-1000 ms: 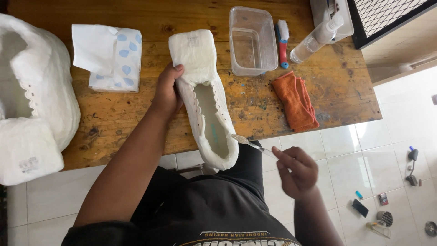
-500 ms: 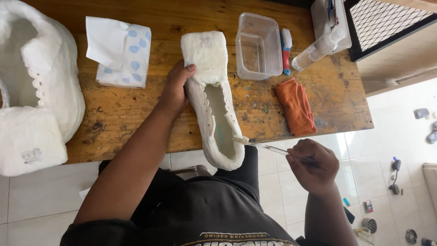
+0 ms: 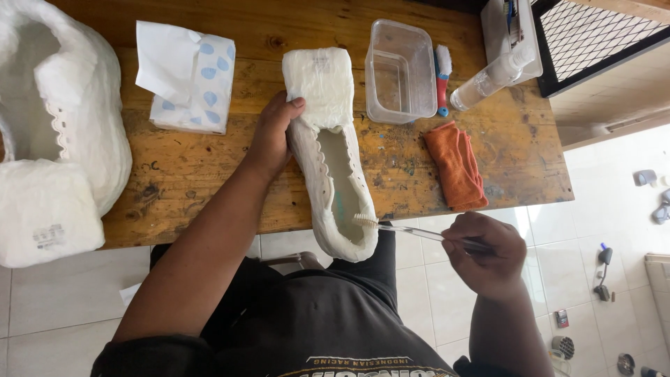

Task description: Applying a substance to the interior of a shoe with a brush and preparing tissues for the repair process.

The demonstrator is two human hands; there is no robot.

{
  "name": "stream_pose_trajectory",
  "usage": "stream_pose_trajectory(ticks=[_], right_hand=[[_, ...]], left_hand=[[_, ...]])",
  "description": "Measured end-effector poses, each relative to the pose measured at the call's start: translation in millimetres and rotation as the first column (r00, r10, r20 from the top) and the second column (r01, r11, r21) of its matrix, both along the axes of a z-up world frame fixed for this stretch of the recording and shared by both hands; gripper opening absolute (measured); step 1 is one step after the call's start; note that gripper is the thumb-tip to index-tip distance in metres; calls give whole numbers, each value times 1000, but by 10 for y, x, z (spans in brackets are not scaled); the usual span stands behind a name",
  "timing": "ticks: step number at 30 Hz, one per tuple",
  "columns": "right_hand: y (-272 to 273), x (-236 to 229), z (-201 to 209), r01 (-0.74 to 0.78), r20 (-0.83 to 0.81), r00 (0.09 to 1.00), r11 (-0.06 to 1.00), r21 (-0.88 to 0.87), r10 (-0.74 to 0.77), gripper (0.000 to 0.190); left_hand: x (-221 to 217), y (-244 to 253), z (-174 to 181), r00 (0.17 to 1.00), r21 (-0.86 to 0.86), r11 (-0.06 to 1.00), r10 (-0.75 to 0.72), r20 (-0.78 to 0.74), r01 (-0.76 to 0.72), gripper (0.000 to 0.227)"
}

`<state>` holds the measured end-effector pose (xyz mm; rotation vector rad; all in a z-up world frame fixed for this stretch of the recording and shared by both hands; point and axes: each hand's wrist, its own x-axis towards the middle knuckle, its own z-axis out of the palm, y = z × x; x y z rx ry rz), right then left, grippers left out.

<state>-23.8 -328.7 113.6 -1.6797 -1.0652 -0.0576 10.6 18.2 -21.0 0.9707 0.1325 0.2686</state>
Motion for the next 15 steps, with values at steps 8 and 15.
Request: stream_pose_trajectory(ticks=[8,15], right_hand=[[138,56,141,-49,-82,995,994,96,57,5],[276,16,161,-70,-9,997,996,47,71,13]], left_hand=[[-32,-10,83,1000,12,1000,14,6,-14,34],[-183,-9,401,1000,79,997,2,16,-4,35]])
